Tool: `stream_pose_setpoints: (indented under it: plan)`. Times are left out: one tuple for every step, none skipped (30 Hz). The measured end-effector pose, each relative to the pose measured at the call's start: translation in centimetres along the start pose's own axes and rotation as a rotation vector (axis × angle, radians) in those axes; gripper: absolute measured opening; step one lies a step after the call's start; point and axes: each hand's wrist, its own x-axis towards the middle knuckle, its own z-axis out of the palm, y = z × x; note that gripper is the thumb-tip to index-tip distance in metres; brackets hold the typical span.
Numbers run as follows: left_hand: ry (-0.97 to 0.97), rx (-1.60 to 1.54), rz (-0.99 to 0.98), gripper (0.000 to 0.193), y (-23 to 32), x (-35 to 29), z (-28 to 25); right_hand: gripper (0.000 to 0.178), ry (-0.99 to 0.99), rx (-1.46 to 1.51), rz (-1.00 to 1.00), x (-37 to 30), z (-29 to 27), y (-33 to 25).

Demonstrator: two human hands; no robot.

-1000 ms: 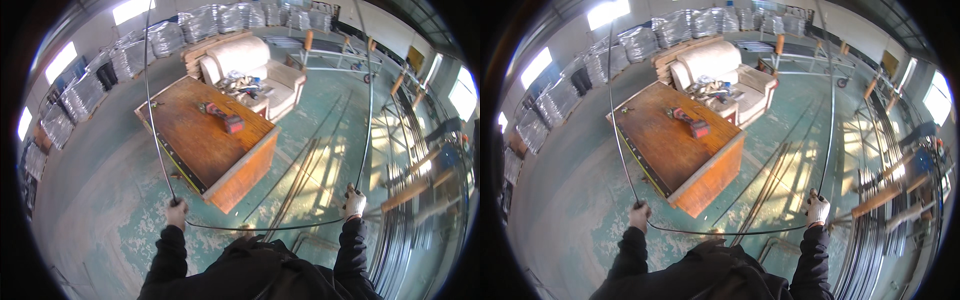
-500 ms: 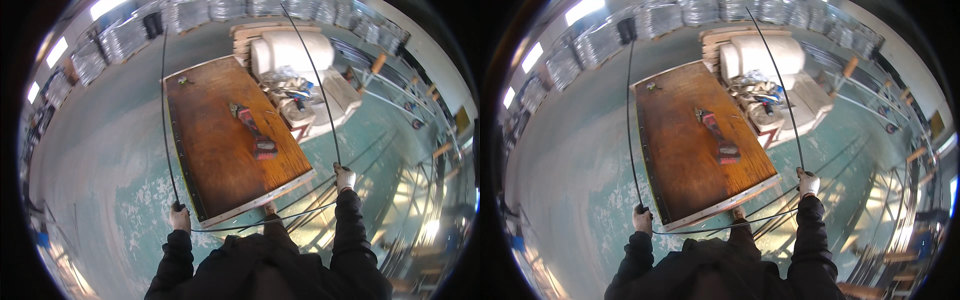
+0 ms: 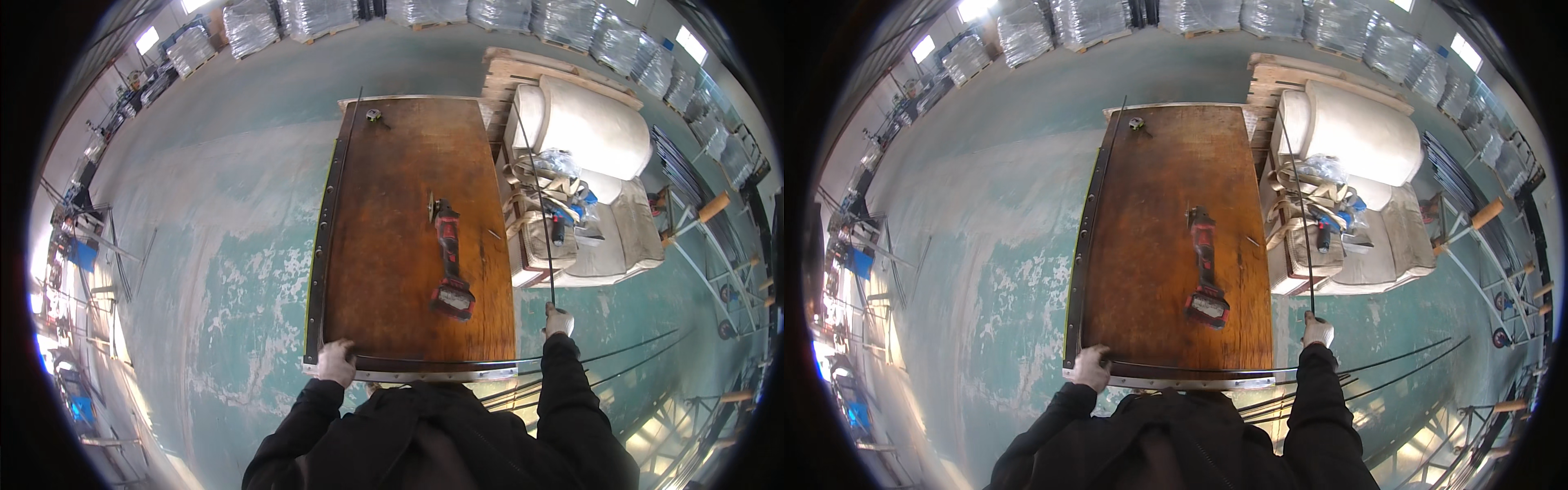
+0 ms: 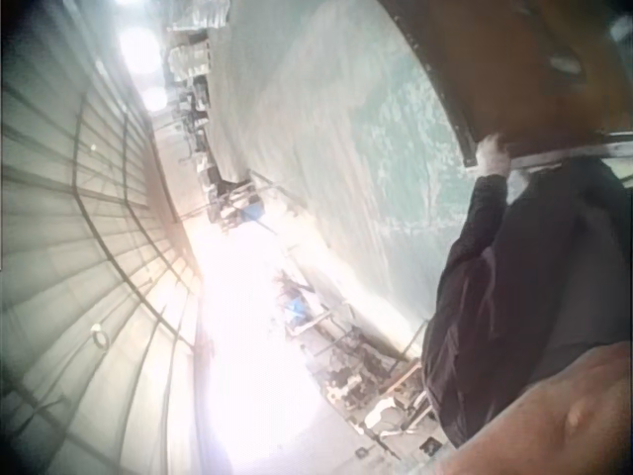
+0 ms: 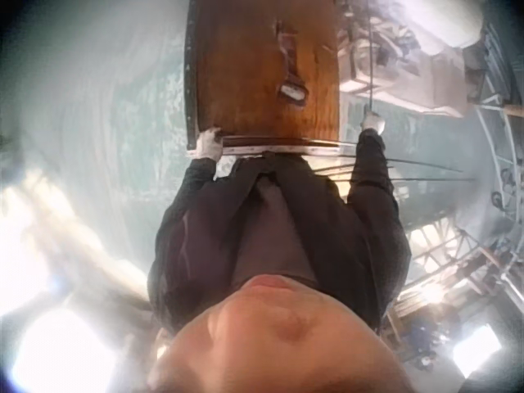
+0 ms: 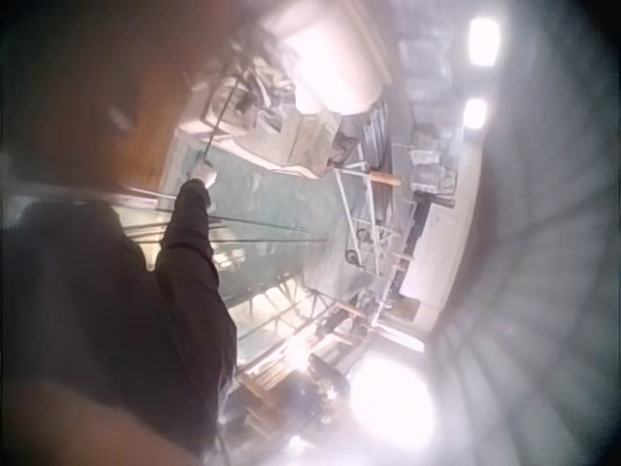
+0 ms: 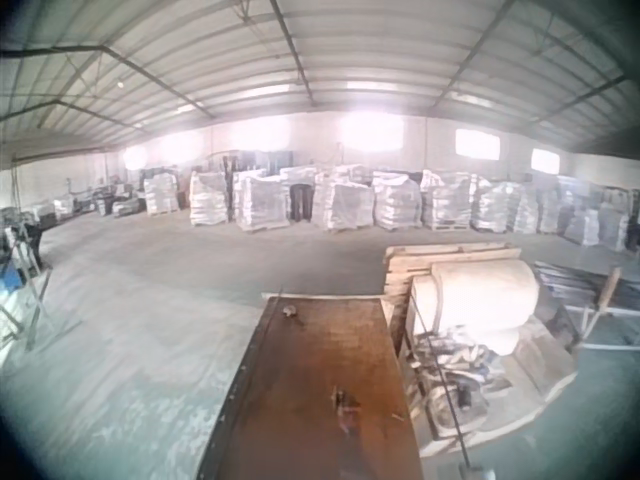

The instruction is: The person repeatedly picks up bundles of long metal rods, places them into a bending machine, and removes the bent rods. They then carry the bent rods to a wooden table and place them on the floor. The cycle repeats multiple times throughout the clip.

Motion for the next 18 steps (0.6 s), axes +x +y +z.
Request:
stream_pose_setpoints:
  plan:
    - [-0.111, 0.104, 0.032, 0.035, 0.7, -0.5, 0.4, 0.056, -0.02, 0.01, -0.022, 0.5, 0.4, 0.5]
    - [-0.124, 0.169, 0.04, 0.027, 1.3, -1.0, 0.8, 0.054, -0.034, 0.018, -0.025, 1.0, 0.7, 1.0]
    - [-0.088, 0.142, 0.024, 0.025, 1.7, -1.4, 1.1, 0.053, -0.038, 0.022, -0.008, 1.4, 0.8, 1.7]
    - [-0.111, 0.129, -0.02, 0.022, 1.9, -1.6, 1.2, 0.043, -0.085, 0.044, -0.031, 1.8, 0.9, 2.3]
    - [-0.105, 0.111, -0.048, 0.019, 2.0, -2.1, 1.3, 0.04, -0.115, 0.04, -0.049, 2.1, 0.9, 2.9]
    - [-0.115, 0.135, -0.017, 0.014, 1.9, -2.4, 1.2, 0.037, -0.146, 0.043, -0.064, 2.3, 0.7, 3.7]
    - [-0.114, 0.113, -0.033, 0.012, 1.8, -2.8, 1.2, 0.034, -0.156, 0.04, -0.052, 2.5, 0.4, 4.5]
    - [-0.139, 0.111, -0.025, 0.014, 1.6, -3.2, 1.1, 0.031, -0.179, 0.03, -0.014, 2.4, 0.2, 5.3]
    - [-0.135, 0.097, 0.006, 0.016, 1.4, -3.6, 1.1, 0.032, -0.185, 0.037, 0.007, 2.4, -0.1, 6.1]
    - [-0.107, 0.076, 0.014, 0.017, 1.3, -4.0, 1.2, 0.03, -0.178, 0.03, -0.016, 2.1, -0.3, 7.1]
    - [-0.079, 0.056, 0.026, 0.018, 1.0, -4.3, 1.2, 0.029, -0.148, 0.03, 0.013, 1.7, -0.4, 7.9]
    - [-0.097, 0.057, 0.002, 0.02, 1.0, -4.6, 1.3, 0.025, -0.146, 0.02, 0.023, 1.3, -0.7, 8.8]
    - [-0.064, 0.051, 0.044, 0.021, 0.8, -4.7, 1.4, 0.023, -0.124, 0.022, 0.008, 0.7, -0.7, 9.7]
    - [-0.075, 0.063, 0.051, 0.022, 0.8, -4.8, 1.6, 0.022, -0.088, 0.024, 0.011, 0.1, -0.8, 10.4]
    - [-0.084, 0.076, 0.058, 0.023, 0.7, -4.8, 1.6, 0.021, -0.049, 0.023, 0.061, -0.6, -0.8, 11.1]
    - [-0.047, 0.077, 0.094, 0.024, 0.5, -4.8, 1.6, 0.02, -0.053, -0.023, 0.014, -1.2, -0.9, 11.7]
    - [-0.085, 0.087, 0.08, 0.024, 0.4, -4.8, 1.6, 0.02, -0.053, -0.048, 0.054, -1.8, -1.1, 12.1]
    - [-0.08, 0.086, 0.095, 0.025, 0.1, -4.8, 1.5, 0.02, -0.053, -0.074, 0.094, -2.4, -1.2, 12.4]
